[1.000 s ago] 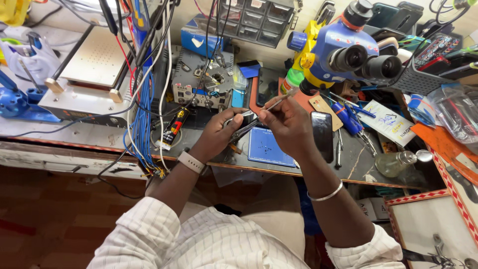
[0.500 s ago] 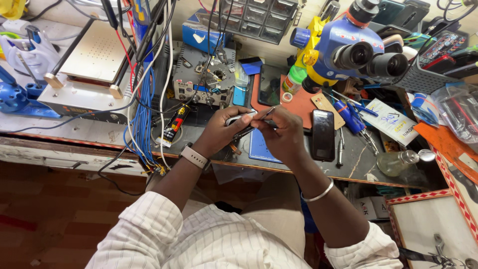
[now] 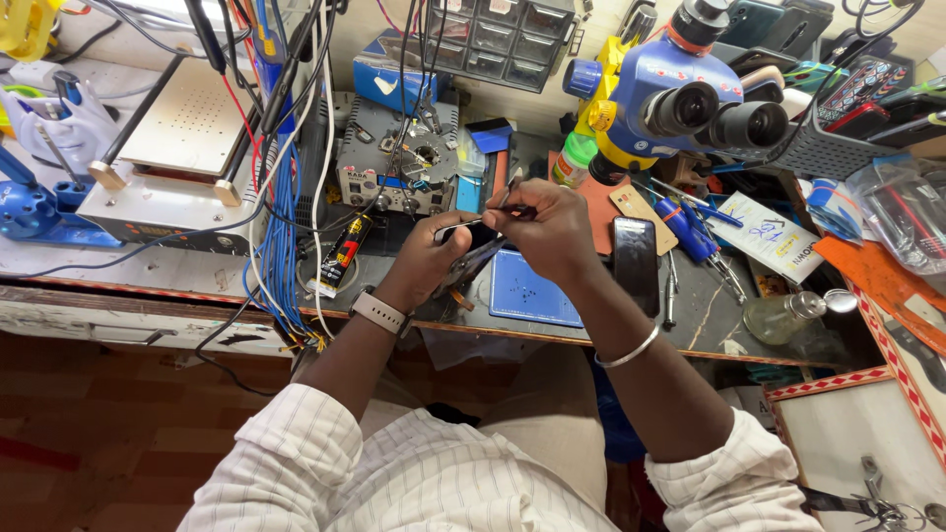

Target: The person works at a cluttered repair bench, using a thin metal pry tool to open a smartphone and manipulate its internal components, handling a battery pack and other phone parts, then uses a blue-handled screwdriver to work on the device. The phone is opened and its internals are exposed on the bench.

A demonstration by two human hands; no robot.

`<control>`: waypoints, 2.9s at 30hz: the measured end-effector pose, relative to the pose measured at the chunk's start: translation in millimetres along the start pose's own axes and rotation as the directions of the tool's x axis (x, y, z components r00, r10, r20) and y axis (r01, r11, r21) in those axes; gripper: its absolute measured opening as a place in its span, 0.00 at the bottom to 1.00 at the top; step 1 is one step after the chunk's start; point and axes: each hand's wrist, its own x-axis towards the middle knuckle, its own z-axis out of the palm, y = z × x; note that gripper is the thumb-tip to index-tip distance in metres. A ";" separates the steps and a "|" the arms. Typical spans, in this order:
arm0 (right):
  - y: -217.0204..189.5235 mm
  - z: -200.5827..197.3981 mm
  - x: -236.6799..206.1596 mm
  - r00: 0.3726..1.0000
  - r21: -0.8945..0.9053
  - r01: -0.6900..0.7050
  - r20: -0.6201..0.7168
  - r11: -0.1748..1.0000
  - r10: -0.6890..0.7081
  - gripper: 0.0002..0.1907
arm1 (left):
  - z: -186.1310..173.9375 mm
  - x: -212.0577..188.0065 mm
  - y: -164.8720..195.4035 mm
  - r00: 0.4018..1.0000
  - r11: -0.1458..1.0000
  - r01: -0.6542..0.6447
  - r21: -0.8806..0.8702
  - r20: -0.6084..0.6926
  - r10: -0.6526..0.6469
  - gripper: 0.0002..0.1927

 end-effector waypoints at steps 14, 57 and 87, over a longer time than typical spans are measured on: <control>-2.3 1.7 6.5 0.999 0.019 0.030 0.013 0.999 -0.031 0.06 | -3.5 5.1 0.3 0.995 1.000 0.008 0.006 -0.104 -0.007 0.40; -7.4 -2.3 -32.9 0.960 -0.158 0.221 -0.142 0.963 -0.243 0.05 | 6.1 5.6 -1.8 0.977 0.969 0.022 0.247 0.200 -0.073 0.45; -12.9 6.9 -27.9 0.852 -0.309 0.444 -0.146 0.841 -0.503 0.06 | 1.8 3.8 9.7 0.961 0.993 0.094 0.068 0.256 -0.108 0.31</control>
